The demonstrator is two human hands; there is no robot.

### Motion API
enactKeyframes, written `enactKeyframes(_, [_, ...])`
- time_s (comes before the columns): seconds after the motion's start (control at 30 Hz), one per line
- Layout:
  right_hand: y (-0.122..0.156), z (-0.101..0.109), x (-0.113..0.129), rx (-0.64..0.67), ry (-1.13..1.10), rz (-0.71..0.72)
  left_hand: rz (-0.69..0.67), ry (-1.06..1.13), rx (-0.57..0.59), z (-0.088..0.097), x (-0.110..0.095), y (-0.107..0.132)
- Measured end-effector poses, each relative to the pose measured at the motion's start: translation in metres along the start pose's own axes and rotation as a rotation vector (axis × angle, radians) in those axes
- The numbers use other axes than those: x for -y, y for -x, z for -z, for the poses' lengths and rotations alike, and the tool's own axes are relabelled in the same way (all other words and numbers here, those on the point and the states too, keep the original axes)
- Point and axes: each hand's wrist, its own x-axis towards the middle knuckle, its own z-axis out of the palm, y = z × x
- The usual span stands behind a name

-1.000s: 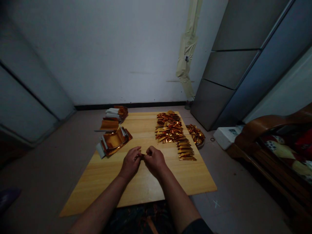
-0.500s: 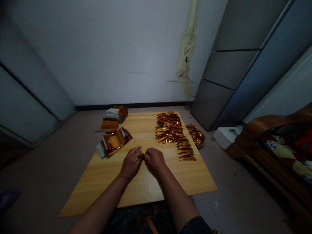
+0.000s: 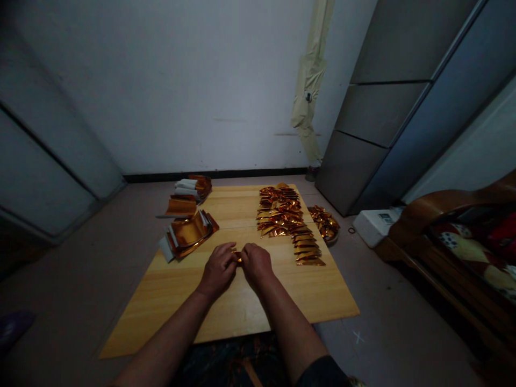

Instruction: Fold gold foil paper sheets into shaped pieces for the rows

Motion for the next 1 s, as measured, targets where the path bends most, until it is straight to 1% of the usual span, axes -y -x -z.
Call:
enactKeyframes(0.17, [0.000, 0.000, 0.000, -0.010, -0.008, -0.002, 0.012, 0.014, -0.012, -0.001, 0.001, 0.000])
enactKeyframes(0.43, [0.000, 0.006, 0.002, -0.012, -0.068, -0.024, 0.011, 0.016, -0.030, 0.000, 0.000, 0.000])
enactKeyframes(0.7, [0.000, 0.013, 0.003, 0.003, -0.086, -0.050, 0.129, 0.072, -0.083, -0.004, 0.007, 0.003])
enactKeyframes(0.83, [0.001, 0.013, 0.002, -0.007, -0.154, -0.038, 0.168, 0.119, -0.073, -0.003, 0.007, 0.002])
enactKeyframes(1.0, [0.002, 0.017, -0.006, -0.029, -0.302, -0.074, 0.193, 0.138, -0.089, -0.002, 0.004, 0.000])
